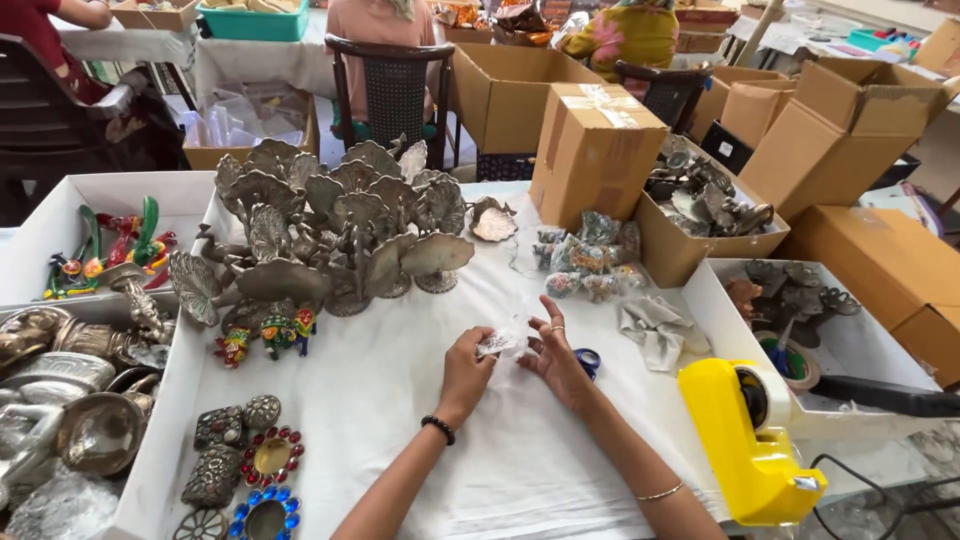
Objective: The person wraps small decorative figurines in bubble wrap using scissors to cut the material and a tape dispenser to seal the packages. They handle multiple items, including a green figurine and a silver ornament, wrapping each individually on a table covered with a white cloth.
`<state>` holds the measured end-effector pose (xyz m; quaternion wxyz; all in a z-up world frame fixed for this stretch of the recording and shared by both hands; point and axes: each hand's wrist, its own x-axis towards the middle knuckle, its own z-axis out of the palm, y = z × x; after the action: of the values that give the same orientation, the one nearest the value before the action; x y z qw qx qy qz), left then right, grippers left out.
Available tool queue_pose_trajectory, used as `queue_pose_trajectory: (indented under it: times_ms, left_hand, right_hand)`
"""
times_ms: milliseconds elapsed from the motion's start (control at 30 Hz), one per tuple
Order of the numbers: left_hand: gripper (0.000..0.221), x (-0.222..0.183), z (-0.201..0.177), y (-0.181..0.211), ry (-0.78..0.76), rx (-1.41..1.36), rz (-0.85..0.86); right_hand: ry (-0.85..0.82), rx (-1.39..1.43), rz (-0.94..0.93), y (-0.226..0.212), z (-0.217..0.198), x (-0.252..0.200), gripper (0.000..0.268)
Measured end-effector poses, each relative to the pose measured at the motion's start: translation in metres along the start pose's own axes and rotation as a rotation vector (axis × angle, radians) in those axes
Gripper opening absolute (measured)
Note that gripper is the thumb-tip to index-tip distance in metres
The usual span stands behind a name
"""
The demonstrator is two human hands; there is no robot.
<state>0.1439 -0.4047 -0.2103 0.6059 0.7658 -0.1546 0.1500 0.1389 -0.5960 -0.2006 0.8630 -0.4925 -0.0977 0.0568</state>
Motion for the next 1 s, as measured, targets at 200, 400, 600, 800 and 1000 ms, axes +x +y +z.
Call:
queue_pose_trajectory:
  times_ms: [200,400,600,800,1000]
  left_hand:
    - [0.039,-0.010,-0.008,0.025,0.018,0.232,-0.001]
    - [0.015,-0.007,-0.009,0.034,0.064,0.182,0.033]
    - [0.026,-0.005,-0.009,0.032,-0.005,0.087,-0.173]
    - [0.020,-0.007,-0.011,0.027,0.021,0.047,-0.040]
    - [0.020,-0.005,-0.009,0.024,-0.004,0.072,-0.079]
  right_hand:
    - [0.084,-0.431,0.039,0.001,0.020,-0.006,0.102]
    - [0.142,-0.415,0.119,0.010,0.008,-0.001,0.083]
    - [0.082,-0.296,0.131,0.010,0.007,0.001,0.056]
    - [0.069,-0.366,0.130,0.014,0.009,0.002,0.041]
    - [0.062,-0.423,0.107,0.018,0.004,0.007,0.034]
